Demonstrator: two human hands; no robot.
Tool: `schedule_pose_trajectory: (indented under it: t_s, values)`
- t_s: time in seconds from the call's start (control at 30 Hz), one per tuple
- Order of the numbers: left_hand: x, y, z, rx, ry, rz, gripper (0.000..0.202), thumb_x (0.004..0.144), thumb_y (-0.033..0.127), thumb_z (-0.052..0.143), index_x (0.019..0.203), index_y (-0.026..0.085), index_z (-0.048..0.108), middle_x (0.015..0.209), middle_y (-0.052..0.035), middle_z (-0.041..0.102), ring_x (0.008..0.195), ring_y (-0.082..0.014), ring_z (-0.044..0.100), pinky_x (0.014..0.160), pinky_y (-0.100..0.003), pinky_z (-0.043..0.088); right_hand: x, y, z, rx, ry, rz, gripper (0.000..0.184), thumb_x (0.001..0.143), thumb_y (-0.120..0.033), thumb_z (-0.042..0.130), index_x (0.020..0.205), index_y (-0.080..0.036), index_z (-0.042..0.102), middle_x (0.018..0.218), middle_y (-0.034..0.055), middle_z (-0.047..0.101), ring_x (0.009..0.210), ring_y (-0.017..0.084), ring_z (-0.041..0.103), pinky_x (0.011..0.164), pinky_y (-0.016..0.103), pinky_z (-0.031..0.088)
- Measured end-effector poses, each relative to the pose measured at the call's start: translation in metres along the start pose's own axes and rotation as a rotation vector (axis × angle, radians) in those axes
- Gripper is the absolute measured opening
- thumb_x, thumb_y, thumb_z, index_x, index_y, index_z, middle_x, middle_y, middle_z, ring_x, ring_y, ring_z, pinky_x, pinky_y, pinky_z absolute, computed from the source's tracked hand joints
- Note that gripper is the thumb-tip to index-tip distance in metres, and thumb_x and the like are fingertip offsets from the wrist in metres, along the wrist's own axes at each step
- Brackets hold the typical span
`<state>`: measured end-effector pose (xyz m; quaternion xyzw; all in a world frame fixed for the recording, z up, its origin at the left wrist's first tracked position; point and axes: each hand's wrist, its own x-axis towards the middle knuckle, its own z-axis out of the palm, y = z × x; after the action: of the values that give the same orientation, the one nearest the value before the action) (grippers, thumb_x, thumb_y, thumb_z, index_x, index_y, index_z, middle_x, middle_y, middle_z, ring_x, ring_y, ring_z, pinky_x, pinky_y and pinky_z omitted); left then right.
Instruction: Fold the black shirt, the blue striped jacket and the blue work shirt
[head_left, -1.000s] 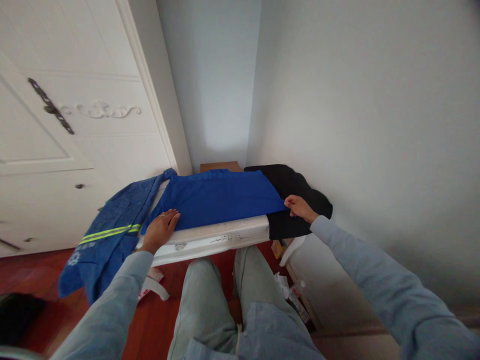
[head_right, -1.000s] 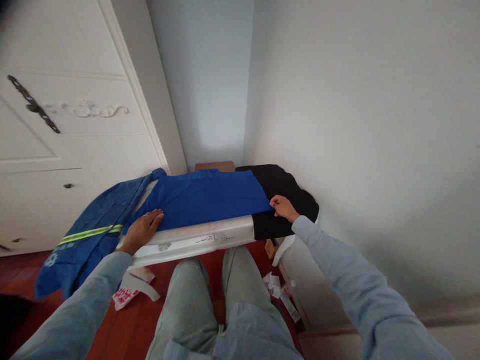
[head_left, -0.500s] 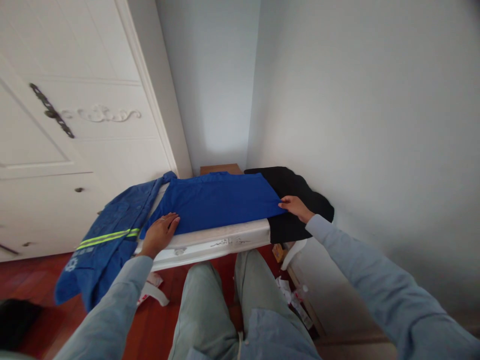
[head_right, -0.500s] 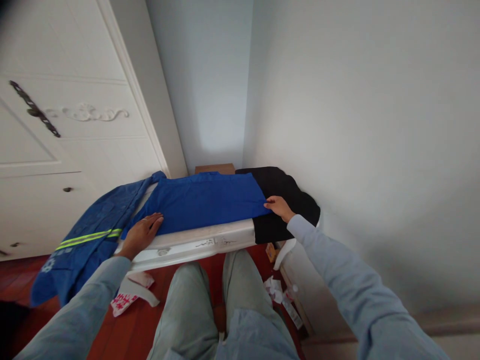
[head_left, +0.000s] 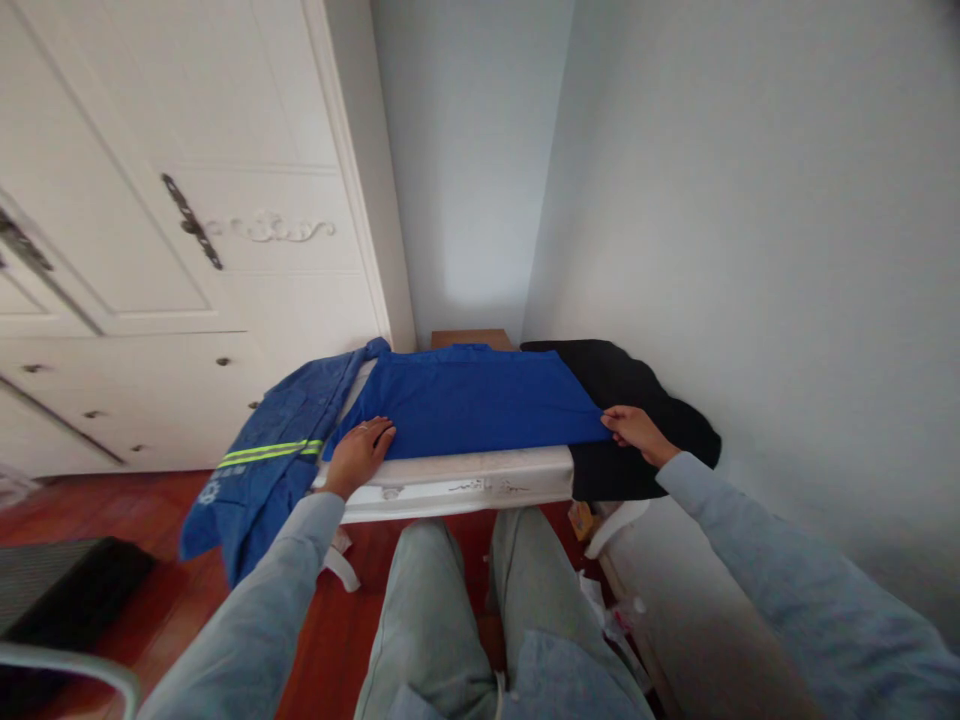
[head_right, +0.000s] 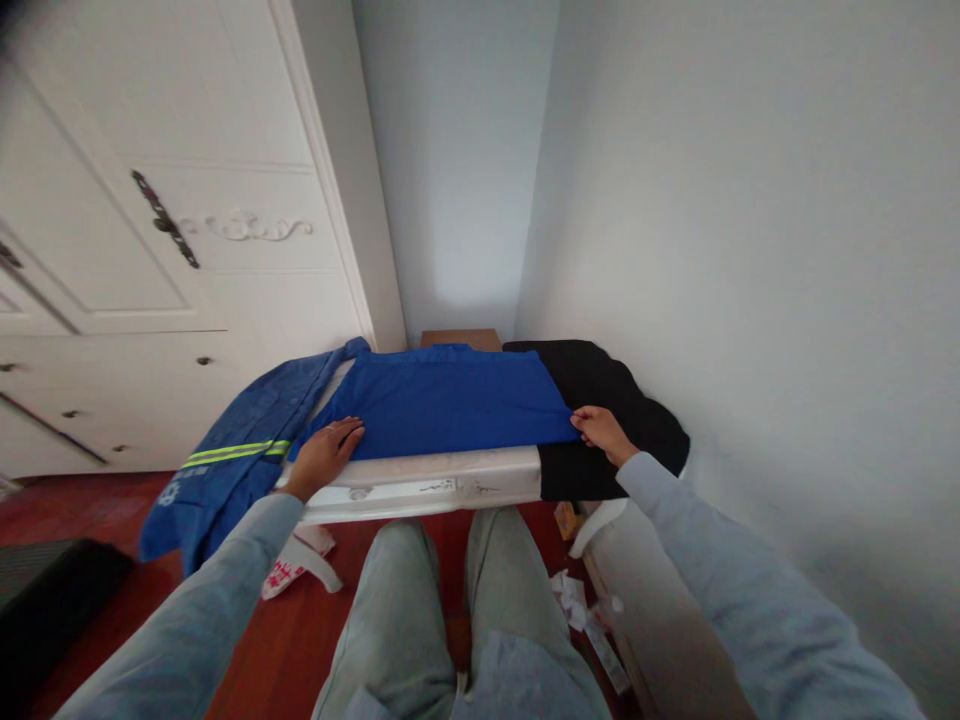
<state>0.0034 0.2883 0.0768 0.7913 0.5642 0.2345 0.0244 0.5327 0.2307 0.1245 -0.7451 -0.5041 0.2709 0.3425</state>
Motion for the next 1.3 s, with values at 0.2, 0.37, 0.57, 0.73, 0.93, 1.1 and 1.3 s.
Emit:
schedule_pose_trajectory:
  t_s: [0.2,0.37,0.57,0.73,0.93,1.1,1.3]
  values:
    - [-0.003,0.002,0.003,0.039,0.033,0.024,0.059,0.101,0.053,0.029,0.128,0.018,0.067,0.137,-0.009,0.062,0.134,-0.0227,0.054,0.119,-0.042,0.04,-0.004,-0.028,0.027,-0.345,0.317,-0.528,0.034,0.09,-0.029,0.046,0.114,-0.015,0.066,0.113,0.0155,0.064,0.11,0.026,0.06,0.104,0.044,0.047]
    - [-0.003,0.004,0.003,0.108,-0.015,0.032,0.058,0.102,0.052,0.03,0.137,0.018,0.061,0.148,-0.0086,0.052,0.144,-0.0231,0.044,0.123,-0.044,0.036,-0.017,-0.081,0.102,-0.468,0.089,-0.905,0.049,0.1,-0.043,0.039,0.13,-0.012,0.062,0.136,0.0156,0.058,0.129,0.026,0.052,0.115,0.045,0.042]
    - [-0.004,0.006,0.003,0.206,-0.069,0.02,0.058,0.102,0.052,0.03,0.144,0.02,0.053,0.152,-0.0064,0.048,0.149,-0.0237,0.035,0.126,-0.046,0.029,-0.013,-0.099,0.167,-0.689,-0.313,-0.937,0.064,0.103,-0.055,0.03,0.149,-0.014,0.049,0.159,0.0135,0.035,0.149,0.029,0.032,0.122,0.05,0.031]
    - [-0.004,0.006,0.004,0.266,-0.091,0.03,0.061,0.102,0.054,0.026,0.147,0.02,0.05,0.154,-0.007,0.044,0.149,-0.0244,0.034,0.126,-0.045,0.029,0.01,-0.068,0.156,-0.723,-0.399,-0.792,0.075,0.102,-0.063,0.022,0.157,-0.015,0.037,0.162,0.0134,0.026,0.153,0.028,0.024,0.125,0.05,0.024]
    - [-0.005,0.005,0.008,0.291,-0.096,0.023,0.062,0.102,0.054,0.027,0.148,0.02,0.049,0.155,-0.0082,0.043,0.149,-0.0252,0.036,0.125,-0.046,0.03,0.03,-0.048,0.127,-0.782,-0.401,-0.675,0.08,0.098,-0.07,0.018,0.158,-0.019,0.033,0.163,0.0117,0.023,0.154,0.028,0.02,0.125,0.052,0.021]
    - [0.0,0.011,-0.004,0.297,-0.178,0.03,0.062,0.101,0.054,0.029,0.147,0.017,0.049,0.154,-0.0123,0.044,0.146,-0.0279,0.04,0.122,-0.047,0.034,0.026,-0.068,0.128,-0.833,-0.428,-0.568,0.088,0.096,-0.074,0.015,0.159,-0.014,0.031,0.163,0.0154,0.022,0.153,0.032,0.021,0.123,0.054,0.024]
    - [0.038,0.027,-0.031,0.274,-0.193,0.074,0.059,0.101,0.056,0.027,0.125,0.019,0.066,0.136,-0.013,0.061,0.13,-0.0283,0.056,0.111,-0.046,0.045,0.029,-0.119,0.163,-0.771,-0.405,-0.732,0.092,0.096,-0.074,0.014,0.158,-0.009,0.031,0.162,0.0173,0.024,0.153,0.031,0.022,0.125,0.05,0.023]
